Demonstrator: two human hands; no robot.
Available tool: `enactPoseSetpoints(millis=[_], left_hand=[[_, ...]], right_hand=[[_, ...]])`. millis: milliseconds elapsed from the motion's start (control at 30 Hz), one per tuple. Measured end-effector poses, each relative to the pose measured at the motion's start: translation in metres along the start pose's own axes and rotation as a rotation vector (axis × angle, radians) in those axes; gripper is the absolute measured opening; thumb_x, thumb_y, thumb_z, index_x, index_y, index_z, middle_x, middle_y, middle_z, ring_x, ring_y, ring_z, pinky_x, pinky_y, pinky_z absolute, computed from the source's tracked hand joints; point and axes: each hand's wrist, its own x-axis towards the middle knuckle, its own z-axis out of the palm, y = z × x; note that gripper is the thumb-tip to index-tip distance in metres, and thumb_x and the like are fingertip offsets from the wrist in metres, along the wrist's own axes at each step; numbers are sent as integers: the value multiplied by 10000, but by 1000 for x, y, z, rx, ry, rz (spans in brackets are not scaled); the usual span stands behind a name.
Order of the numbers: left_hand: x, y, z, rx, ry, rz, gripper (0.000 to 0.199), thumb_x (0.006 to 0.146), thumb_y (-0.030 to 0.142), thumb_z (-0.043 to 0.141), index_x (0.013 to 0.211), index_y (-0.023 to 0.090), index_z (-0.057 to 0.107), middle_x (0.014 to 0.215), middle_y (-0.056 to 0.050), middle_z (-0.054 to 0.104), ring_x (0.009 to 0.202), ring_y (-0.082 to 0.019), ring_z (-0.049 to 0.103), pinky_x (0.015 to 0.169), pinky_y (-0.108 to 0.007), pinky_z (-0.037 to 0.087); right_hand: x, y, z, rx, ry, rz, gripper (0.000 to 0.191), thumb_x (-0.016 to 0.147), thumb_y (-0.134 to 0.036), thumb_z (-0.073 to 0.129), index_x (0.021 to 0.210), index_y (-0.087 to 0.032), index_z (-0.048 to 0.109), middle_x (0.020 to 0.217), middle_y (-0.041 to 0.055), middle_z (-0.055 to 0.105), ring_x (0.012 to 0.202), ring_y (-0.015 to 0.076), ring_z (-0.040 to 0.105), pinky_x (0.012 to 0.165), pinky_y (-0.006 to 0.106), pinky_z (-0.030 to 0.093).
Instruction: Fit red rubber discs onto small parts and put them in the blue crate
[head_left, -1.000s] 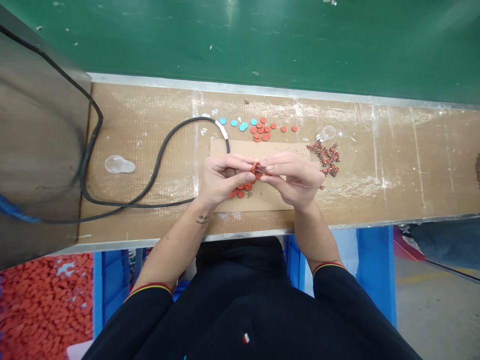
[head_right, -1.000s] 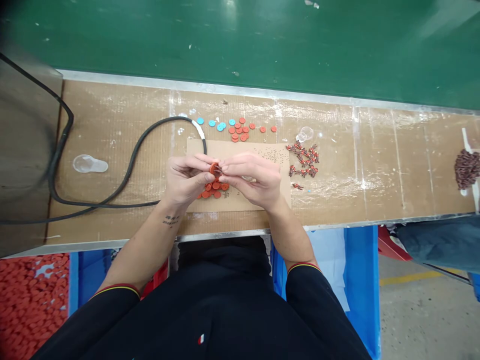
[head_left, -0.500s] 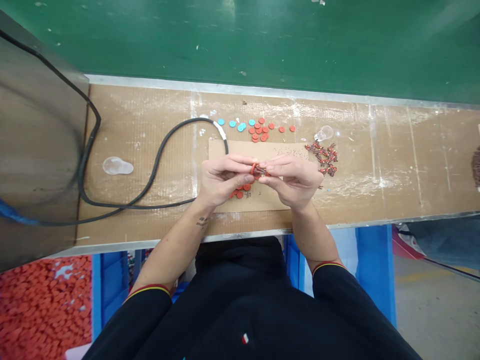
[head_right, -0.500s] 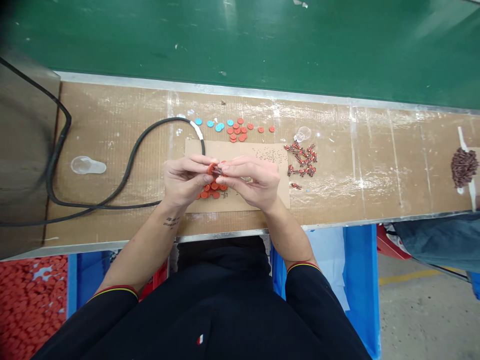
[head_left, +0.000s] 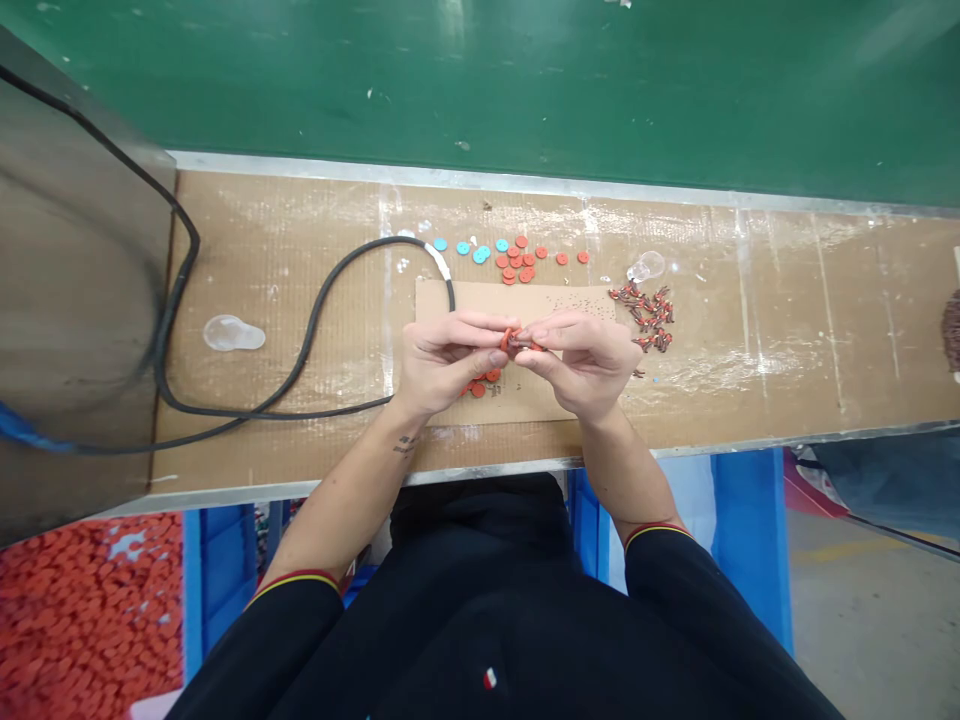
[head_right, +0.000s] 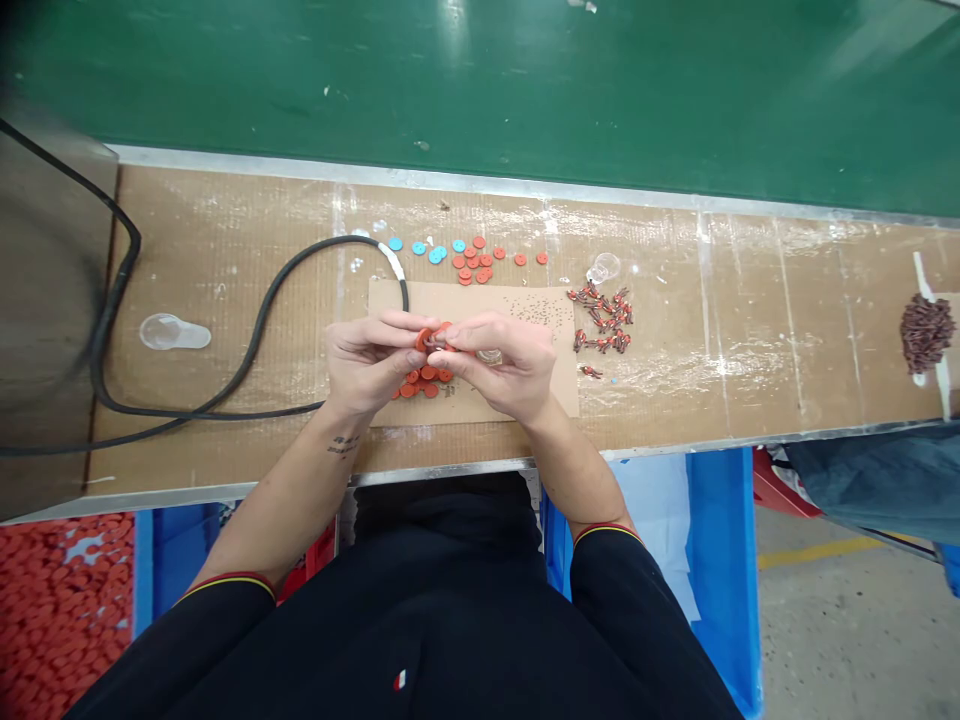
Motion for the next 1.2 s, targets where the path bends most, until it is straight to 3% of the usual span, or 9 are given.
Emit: enactPoseSetpoints(millis=[267,600,867,967,1200], left_hand=[[-1,-5,-5,29,56,-48,175,736,366,990,839,305,862,1047,-60,834,918,-197,822,773,-290,719],[-1,-6,-7,37,-1,20,195,778,351,962,951,348,871,1101,-57,833,1002,-214,816,781,-293,709],[-1,-5,-7,67,39,-29,182,761,404,970,883,327,861,1055,-52,832,991,-219,814,751,-301,708],[0,-7,-9,73,12,14,156,793,356,951,922,344,865,1067,-39,841,968,-198,821,764,-287,708],[3,-13,-15,89,-69,153,220,851,250,906,1038,357,861,1127,-36,842,1021,-183,823,882,-282,702]], right_hand=[[-1,0,1,-146,2,-125,137,886,-262,848,996,-283,769,923,-21,852,793,151,835,689,282,707],[3,-2,-2,-115,-56,-222,380,870,-62,802,1167,-297,771,1037,-2,872,912,164,853,761,285,739],[1,0,-3,-212,-62,-251,223,931,-149,769,1090,-304,789,1020,-15,875,855,161,852,739,308,747],[2,-1,-2,-252,-63,-251,170,942,-159,764,1057,-283,784,1003,-10,875,846,159,853,729,301,749],[2,1,-1,-226,-39,-212,251,937,-114,760,1131,-271,778,966,-26,872,882,136,850,778,266,734]])
